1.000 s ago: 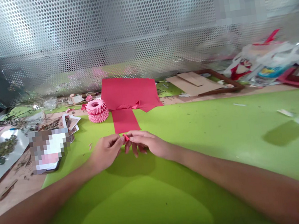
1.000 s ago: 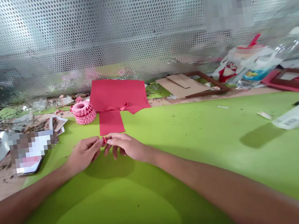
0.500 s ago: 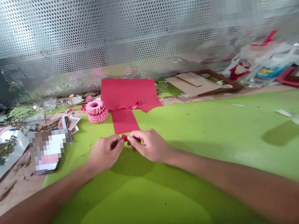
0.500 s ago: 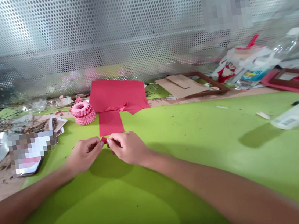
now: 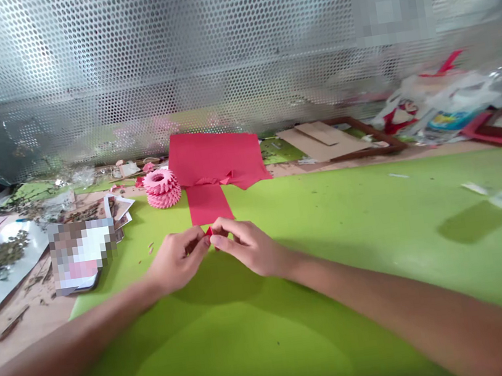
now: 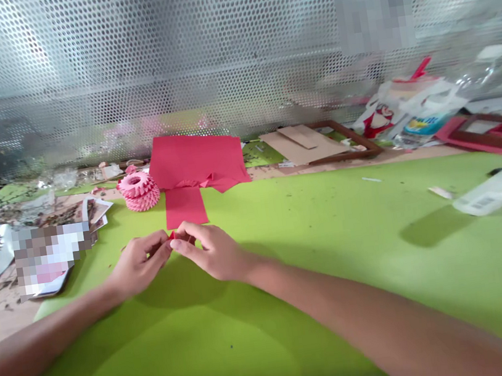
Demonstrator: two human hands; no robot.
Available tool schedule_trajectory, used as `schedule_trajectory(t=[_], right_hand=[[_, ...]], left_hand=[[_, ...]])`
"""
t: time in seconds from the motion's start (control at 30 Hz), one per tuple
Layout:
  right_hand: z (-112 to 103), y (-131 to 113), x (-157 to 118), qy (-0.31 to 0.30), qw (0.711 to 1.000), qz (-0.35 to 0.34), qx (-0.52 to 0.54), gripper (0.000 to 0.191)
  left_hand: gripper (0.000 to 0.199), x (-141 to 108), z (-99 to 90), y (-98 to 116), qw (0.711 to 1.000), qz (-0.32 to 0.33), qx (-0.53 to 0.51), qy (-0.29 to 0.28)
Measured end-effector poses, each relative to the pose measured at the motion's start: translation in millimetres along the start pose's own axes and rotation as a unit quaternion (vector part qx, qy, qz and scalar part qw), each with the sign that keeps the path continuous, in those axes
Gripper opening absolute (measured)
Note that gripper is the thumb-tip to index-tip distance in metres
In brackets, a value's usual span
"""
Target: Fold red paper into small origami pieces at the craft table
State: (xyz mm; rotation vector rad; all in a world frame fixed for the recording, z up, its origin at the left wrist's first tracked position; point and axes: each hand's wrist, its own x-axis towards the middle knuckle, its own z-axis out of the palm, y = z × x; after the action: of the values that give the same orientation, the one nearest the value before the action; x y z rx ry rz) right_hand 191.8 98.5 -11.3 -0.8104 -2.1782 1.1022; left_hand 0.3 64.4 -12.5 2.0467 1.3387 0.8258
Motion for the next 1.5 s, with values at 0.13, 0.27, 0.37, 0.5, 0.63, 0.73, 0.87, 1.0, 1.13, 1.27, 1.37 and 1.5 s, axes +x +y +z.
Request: schedule_trajectory(t=[0.13, 0.27, 0.37, 0.5, 0.63, 0.73, 0.87, 1.0, 1.13, 1.27, 1.37, 1.5], right_hand=[[4, 0, 1, -0.010, 0.999, 0.012, 0.045, 0.036], [4, 3, 2, 0.014, 0.998, 0.009, 0.062, 0.038], [3, 7, 3, 0.004, 0.996, 0.020, 0.089, 0.037], [3, 10, 3, -0.008, 0.994, 0.020, 0.109, 0.033], [3, 10, 3, -0.014, 0.994, 0.018, 0.112, 0.034], [2, 9, 3, 0.003, 0.998, 0.016, 0.069, 0.036], [1, 7, 2, 0.056, 0.998, -0.002, -0.036, 0.034], [1, 8, 1, 0.064, 0.992, -0.025, -0.107, 0.034], [0, 8, 1, 0.071, 0.988, -0.036, -0.135, 0.034], [-4, 6, 3, 0.043, 0.996, -0.024, -0.081, 0.029], [-6, 4, 5, 0.027, 0.999, -0.004, -0.019, 0.026], [-7, 4, 4, 0.037, 0.999, 0.013, 0.001, 0.030]], left_hand=[[0.031, -1, -0.4, 2, 0.999, 0.004, -0.034, -0.028], [0.035, -1, -4.1, 2, 0.997, 0.019, -0.049, -0.058], [0.033, 0, -5.2, 0, 0.998, 0.034, -0.006, -0.052], [0.028, 1, -4.5, -4, 0.997, 0.046, 0.041, -0.047], [0.025, -1, -4.1, -7, 0.994, 0.056, 0.085, -0.040], [0.026, -1, -4.4, -7, 0.992, 0.049, 0.112, -0.036], [0.027, 1, -5.1, -10, 0.989, 0.030, 0.143, -0.028], [0.027, 1, -4.3, -12, 0.985, 0.041, 0.168, -0.023], [0.027, 0, -3.1, -12, 0.985, 0.053, 0.165, -0.011], [0.025, 1, -4.2, -9, 0.991, 0.037, 0.129, -0.025], [0.025, 1, -5.6, -8, 0.992, 0.037, 0.120, -0.030], [0.026, 0, -6.1, -8, 0.992, 0.038, 0.118, -0.036]])
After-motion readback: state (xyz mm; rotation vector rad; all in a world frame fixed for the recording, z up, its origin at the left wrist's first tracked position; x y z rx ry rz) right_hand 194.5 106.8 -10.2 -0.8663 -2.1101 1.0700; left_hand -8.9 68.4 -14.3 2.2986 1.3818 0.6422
